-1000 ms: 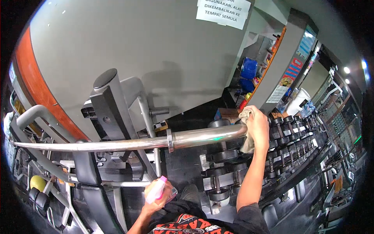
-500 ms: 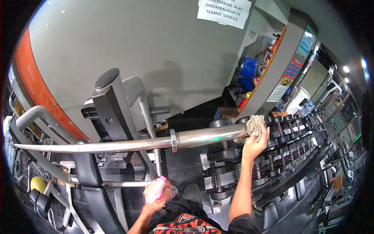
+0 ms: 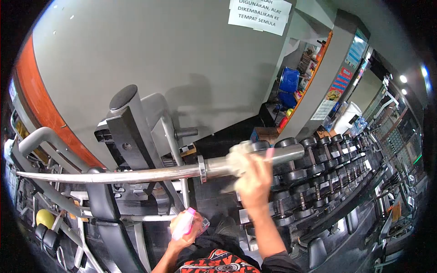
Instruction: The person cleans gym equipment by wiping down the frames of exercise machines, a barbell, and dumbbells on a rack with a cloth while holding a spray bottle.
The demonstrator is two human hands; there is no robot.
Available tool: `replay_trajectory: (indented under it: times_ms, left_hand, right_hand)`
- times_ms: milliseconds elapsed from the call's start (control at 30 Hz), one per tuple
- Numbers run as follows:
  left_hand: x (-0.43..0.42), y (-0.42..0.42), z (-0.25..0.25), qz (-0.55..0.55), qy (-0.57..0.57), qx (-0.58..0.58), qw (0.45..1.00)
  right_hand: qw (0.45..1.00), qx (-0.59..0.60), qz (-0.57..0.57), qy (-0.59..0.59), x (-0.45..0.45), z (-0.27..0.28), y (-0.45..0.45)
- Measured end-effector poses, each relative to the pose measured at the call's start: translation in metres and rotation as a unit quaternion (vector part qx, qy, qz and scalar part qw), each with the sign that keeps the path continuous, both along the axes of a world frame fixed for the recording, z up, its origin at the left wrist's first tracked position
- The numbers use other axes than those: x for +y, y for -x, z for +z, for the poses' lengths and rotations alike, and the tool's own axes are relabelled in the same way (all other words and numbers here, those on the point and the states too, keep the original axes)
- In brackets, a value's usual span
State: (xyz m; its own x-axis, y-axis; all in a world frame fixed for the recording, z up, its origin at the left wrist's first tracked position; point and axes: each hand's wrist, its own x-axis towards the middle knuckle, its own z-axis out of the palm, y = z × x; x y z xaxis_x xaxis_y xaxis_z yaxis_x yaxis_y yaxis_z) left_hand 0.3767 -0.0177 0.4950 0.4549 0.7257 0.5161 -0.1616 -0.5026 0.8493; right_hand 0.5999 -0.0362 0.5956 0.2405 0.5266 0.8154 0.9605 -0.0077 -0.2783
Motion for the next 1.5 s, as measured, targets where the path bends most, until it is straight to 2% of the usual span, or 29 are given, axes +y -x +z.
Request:
replay_trajectory:
  times_ms: [67,133,200,267,333,400,433,500,567,667,733,833,967,1033,1067,1167,1200,1233,1267,1333,1400,1433,1500]
  left_hand:
    - [0.001,0.002,-0.002,-0.003,-0.009,0.014,1.000]
    - [-0.001,0.004,-0.002,-0.027,0.076,-0.036,0.996]
    - [-0.002,0.007,-0.002,-0.022,0.084,-0.038,0.996]
    - [0.000,0.011,-0.001,-0.018,0.091,-0.041,0.995]
    - [0.004,0.015,0.002,-0.010,-0.001,0.015,1.000]
    - [0.002,0.017,0.015,0.002,0.002,0.042,0.999]
    - [0.001,0.019,0.020,0.007,0.005,0.073,0.997]
    - [0.005,0.017,0.017,0.006,-0.019,0.060,0.998]
    - [0.006,0.015,0.013,0.003,-0.045,0.047,0.998]
    - [0.004,0.013,0.007,-0.028,0.002,0.025,0.999]
    - [0.002,0.011,0.006,-0.036,0.038,0.008,0.999]
    - [0.001,0.009,0.005,-0.054,0.059,-0.022,0.997]
    - [-0.003,0.016,0.018,-0.041,0.102,-0.003,0.994]
    - [0.002,0.022,0.027,-0.039,0.026,0.059,0.997]
    - [0.003,0.025,0.026,-0.036,0.027,0.060,0.997]
    - [0.006,0.028,0.022,-0.055,0.027,0.066,0.996]
    - [0.009,0.028,0.022,-0.054,-0.016,0.076,0.996]
    - [0.010,0.028,0.022,-0.053,-0.059,0.086,0.993]
    - [0.011,0.029,0.021,-0.051,-0.060,0.087,0.993]
    - [0.009,0.029,0.019,-0.061,-0.023,0.077,0.995]
    - [0.009,0.028,0.021,-0.084,0.000,0.047,0.995]
    - [0.009,0.026,0.022,-0.104,0.022,0.012,0.994]
    - [0.008,0.025,0.030,-0.111,0.013,0.017,0.994]
  right_hand:
    - [0.997,0.044,-0.067,0.004,-0.013,0.012,-0.035]
    - [0.986,0.046,-0.157,0.029,-0.024,0.021,-0.078]
    - [0.979,0.059,-0.196,0.016,-0.033,0.022,-0.119]
    - [0.971,0.146,-0.188,0.001,-0.035,0.022,-0.142]
    - [0.974,0.141,-0.175,-0.006,-0.032,0.021,-0.140]
    - [0.972,0.011,-0.229,0.046,-0.025,0.023,-0.115]
    - [0.974,0.010,-0.217,0.059,-0.021,0.026,-0.098]
    - [0.987,-0.002,-0.153,0.054,-0.005,0.028,-0.064]
    - [0.998,-0.013,-0.044,0.044,0.013,0.027,-0.020]
    - [0.993,-0.001,0.101,0.052,0.031,0.024,0.034]
    - [0.997,0.015,0.071,0.031,0.036,0.018,0.046]
    - [0.991,0.037,0.090,0.086,0.021,0.030,0.028]
    - [0.988,0.076,-0.043,0.125,-0.004,0.047,-0.028]
    - [0.984,0.071,-0.129,0.104,-0.017,0.041,-0.075]
    - [0.979,0.049,-0.174,0.091,-0.020,0.041,-0.087]
    - [0.981,0.009,-0.191,0.038,-0.014,0.031,-0.084]
    - [0.982,-0.033,-0.182,0.036,-0.008,0.026,-0.075]
    - [0.986,0.001,-0.159,0.045,-0.002,0.026,-0.058]
    - [0.989,0.035,-0.137,0.053,0.004,0.027,-0.036]
    - [0.990,0.117,0.026,0.072,0.017,0.031,0.016]
    - [0.996,0.014,0.087,0.032,0.035,0.024,0.054]
    - [0.996,0.015,0.084,0.031,0.036,0.022,0.054]
    - [0.993,0.059,0.100,-0.019,0.040,0.016,0.052]
